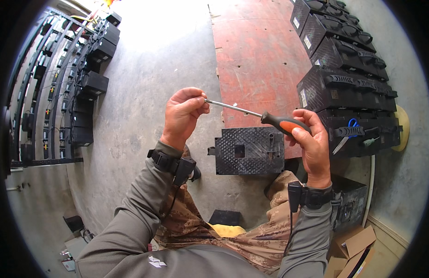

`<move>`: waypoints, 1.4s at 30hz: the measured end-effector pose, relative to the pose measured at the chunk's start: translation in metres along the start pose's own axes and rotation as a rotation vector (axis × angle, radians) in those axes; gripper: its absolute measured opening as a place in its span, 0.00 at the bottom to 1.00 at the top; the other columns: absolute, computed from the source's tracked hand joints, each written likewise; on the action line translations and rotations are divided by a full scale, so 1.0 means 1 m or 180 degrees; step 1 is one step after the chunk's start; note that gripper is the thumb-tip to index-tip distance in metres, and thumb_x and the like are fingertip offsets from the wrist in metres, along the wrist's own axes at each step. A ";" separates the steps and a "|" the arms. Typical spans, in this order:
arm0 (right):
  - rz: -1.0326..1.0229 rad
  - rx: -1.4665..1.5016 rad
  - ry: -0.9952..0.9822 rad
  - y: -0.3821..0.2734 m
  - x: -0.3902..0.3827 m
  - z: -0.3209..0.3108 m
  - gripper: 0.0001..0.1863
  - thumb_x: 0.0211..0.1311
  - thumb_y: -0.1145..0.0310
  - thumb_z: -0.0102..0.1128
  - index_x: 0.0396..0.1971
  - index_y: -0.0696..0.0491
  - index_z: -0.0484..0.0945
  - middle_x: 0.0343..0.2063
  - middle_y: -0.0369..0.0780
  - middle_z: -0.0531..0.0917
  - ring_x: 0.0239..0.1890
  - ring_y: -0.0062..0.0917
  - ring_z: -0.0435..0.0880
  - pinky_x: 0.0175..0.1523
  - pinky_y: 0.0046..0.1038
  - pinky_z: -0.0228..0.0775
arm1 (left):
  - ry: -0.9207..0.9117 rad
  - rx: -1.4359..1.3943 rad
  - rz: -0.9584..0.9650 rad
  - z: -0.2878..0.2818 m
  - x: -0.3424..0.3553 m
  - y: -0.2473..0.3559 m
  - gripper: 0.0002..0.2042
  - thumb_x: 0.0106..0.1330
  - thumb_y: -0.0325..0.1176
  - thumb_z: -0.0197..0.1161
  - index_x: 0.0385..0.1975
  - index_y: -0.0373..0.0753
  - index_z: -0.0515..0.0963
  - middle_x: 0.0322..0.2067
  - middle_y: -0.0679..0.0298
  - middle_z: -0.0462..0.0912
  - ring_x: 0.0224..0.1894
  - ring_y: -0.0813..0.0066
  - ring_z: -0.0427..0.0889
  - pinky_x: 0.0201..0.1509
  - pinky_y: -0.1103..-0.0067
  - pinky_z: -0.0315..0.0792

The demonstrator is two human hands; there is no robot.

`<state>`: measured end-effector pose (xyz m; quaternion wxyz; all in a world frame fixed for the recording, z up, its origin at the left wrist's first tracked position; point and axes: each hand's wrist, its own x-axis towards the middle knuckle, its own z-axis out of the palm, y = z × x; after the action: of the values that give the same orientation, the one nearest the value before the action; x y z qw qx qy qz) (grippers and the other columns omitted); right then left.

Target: Use a screwdriver to unscrew or tighten components on a battery casing.

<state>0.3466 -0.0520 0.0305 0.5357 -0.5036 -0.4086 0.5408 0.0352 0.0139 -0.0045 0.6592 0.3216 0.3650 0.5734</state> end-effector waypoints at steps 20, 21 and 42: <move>0.0021 0.1085 -0.0490 -0.012 -0.004 -0.007 0.26 0.67 0.63 0.62 0.61 0.58 0.70 0.40 0.41 0.82 0.34 0.22 0.83 0.41 0.24 0.78 | 0.0094 -0.0024 0.0258 0.002 0.000 0.014 0.07 0.67 0.21 0.63 0.43 0.34 0.80 0.35 0.59 0.83 0.35 0.69 0.84 0.40 0.75 0.81; -0.0167 0.1161 -0.0787 -0.021 -0.009 -0.004 0.31 0.62 0.71 0.64 0.65 0.58 0.66 0.44 0.42 0.82 0.39 0.24 0.85 0.46 0.26 0.79 | 0.0091 -0.0017 0.0222 0.009 -0.006 0.013 0.07 0.67 0.22 0.64 0.44 0.34 0.79 0.35 0.60 0.83 0.34 0.70 0.83 0.39 0.76 0.79; -0.0776 -0.1011 -0.0368 0.030 -0.250 0.055 0.19 0.53 0.69 0.67 0.44 0.58 0.74 0.26 0.46 0.78 0.29 0.36 0.80 0.36 0.34 0.72 | -0.0623 0.0581 -0.1114 0.047 -0.274 -0.032 0.05 0.68 0.22 0.64 0.40 0.35 0.78 0.38 0.59 0.85 0.32 0.73 0.84 0.37 0.77 0.80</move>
<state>0.2671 -0.2969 0.0362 0.4867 -0.4967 -0.5767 0.4288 0.0712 -0.2620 0.0246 0.7491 0.3658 0.3999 0.3809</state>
